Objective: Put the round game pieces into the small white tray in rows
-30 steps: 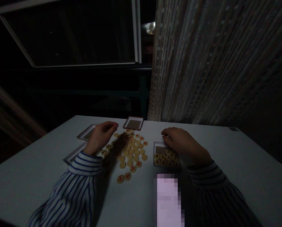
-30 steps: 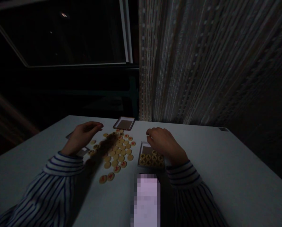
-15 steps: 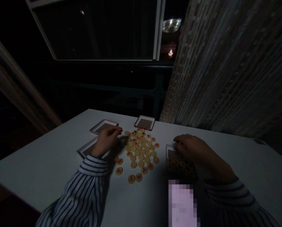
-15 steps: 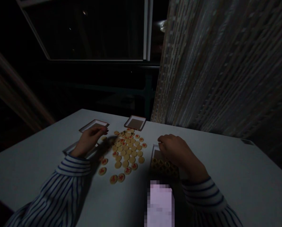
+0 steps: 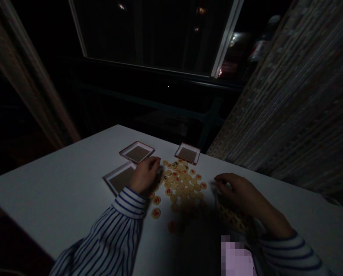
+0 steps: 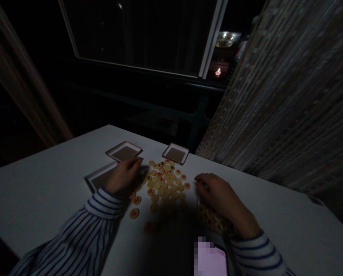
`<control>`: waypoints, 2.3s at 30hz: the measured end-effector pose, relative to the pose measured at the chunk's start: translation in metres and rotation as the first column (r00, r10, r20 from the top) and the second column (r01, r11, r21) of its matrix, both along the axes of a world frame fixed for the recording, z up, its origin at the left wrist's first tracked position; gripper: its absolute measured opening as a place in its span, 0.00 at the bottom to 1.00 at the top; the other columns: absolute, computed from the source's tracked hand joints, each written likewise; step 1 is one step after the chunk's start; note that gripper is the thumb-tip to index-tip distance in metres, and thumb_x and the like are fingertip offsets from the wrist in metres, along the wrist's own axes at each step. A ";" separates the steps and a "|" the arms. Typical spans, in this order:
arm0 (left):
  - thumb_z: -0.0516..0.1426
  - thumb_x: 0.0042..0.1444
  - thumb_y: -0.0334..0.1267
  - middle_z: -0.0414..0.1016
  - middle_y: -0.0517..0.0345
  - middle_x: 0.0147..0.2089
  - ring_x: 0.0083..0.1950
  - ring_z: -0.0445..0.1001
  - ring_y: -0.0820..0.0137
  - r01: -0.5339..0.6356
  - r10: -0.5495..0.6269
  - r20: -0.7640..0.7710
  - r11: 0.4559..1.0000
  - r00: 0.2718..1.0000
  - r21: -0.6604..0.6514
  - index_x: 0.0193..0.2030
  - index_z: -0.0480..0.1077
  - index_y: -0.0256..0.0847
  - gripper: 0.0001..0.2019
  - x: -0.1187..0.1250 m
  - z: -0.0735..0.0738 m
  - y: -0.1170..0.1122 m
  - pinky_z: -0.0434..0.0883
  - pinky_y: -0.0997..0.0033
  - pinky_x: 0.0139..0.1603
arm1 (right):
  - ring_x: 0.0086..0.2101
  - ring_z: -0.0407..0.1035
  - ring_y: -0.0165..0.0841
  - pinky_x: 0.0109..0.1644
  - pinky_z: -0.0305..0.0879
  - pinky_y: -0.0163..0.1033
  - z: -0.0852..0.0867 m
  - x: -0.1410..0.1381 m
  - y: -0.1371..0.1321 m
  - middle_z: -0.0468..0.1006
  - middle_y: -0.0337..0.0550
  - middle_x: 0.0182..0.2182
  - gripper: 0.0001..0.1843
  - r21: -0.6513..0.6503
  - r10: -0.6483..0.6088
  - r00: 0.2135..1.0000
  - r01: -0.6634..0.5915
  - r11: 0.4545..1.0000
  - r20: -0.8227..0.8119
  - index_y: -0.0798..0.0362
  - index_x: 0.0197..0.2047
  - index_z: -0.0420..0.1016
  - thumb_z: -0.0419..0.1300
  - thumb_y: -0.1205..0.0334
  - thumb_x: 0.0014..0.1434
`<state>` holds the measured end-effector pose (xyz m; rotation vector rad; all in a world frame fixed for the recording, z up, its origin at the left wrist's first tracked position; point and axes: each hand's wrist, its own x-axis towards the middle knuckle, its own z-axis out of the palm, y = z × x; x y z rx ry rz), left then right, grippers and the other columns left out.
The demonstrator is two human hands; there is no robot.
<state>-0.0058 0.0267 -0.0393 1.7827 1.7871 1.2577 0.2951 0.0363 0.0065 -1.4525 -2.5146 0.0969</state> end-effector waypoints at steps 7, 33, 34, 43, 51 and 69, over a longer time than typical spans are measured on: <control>0.44 0.58 0.40 0.73 0.49 0.46 0.47 0.70 0.64 -0.004 0.008 -0.235 1.000 0.972 0.014 0.47 0.69 0.37 0.18 0.012 -0.010 0.000 0.65 0.65 0.50 | 0.40 0.68 0.35 0.42 0.60 0.36 0.001 -0.060 0.038 0.75 0.47 0.39 0.15 -0.093 0.108 0.985 -0.096 0.991 0.133 0.53 0.43 0.72 0.49 0.59 0.57; 0.49 0.55 0.43 0.75 0.51 0.42 0.43 0.72 0.65 -0.106 0.106 0.146 0.994 0.984 -0.009 0.45 0.70 0.36 0.17 -0.023 0.009 0.001 0.67 0.67 0.46 | 0.39 0.67 0.34 0.37 0.57 0.35 -0.024 -0.107 0.070 0.74 0.45 0.39 0.11 -0.114 0.166 0.930 -0.136 0.984 0.328 0.51 0.38 0.70 0.49 0.60 0.57; 0.49 0.54 0.43 0.75 0.51 0.41 0.42 0.73 0.66 -0.115 0.114 0.193 0.993 0.975 -0.003 0.45 0.70 0.36 0.17 -0.026 0.011 0.000 0.68 0.68 0.45 | 0.38 0.67 0.34 0.36 0.56 0.35 -0.025 -0.106 0.071 0.75 0.45 0.38 0.11 -0.113 0.173 0.929 -0.144 0.983 0.326 0.51 0.39 0.70 0.49 0.60 0.57; 0.49 0.54 0.42 0.76 0.53 0.40 0.40 0.73 0.66 -0.203 0.190 0.132 0.975 0.973 0.092 0.43 0.71 0.38 0.15 -0.025 0.012 -0.005 0.68 0.68 0.43 | 0.39 0.67 0.35 0.37 0.57 0.36 -0.025 -0.107 0.070 0.74 0.46 0.39 0.12 -0.100 0.163 0.938 -0.138 0.985 0.305 0.51 0.40 0.70 0.48 0.59 0.58; 0.46 0.57 0.40 0.74 0.53 0.45 0.45 0.72 0.66 -0.067 0.072 -0.082 0.996 0.994 0.062 0.47 0.68 0.39 0.16 -0.002 -0.001 -0.003 0.67 0.67 0.48 | 0.31 0.68 0.31 0.33 0.61 0.33 -0.020 -0.106 0.071 0.76 0.41 0.31 0.15 -0.383 0.039 0.965 -0.140 0.913 -0.261 0.56 0.42 0.72 0.52 0.58 0.55; 0.54 0.53 0.37 0.73 0.55 0.42 0.44 0.71 0.67 0.149 -0.115 -0.192 0.973 0.975 0.178 0.46 0.68 0.41 0.13 0.024 -0.012 -0.001 0.67 0.67 0.46 | 0.26 0.67 0.25 0.29 0.61 0.30 -0.015 -0.114 0.056 0.76 0.39 0.26 0.12 -0.637 -0.208 0.690 -0.450 0.626 -0.693 0.55 0.38 0.74 0.58 0.58 0.52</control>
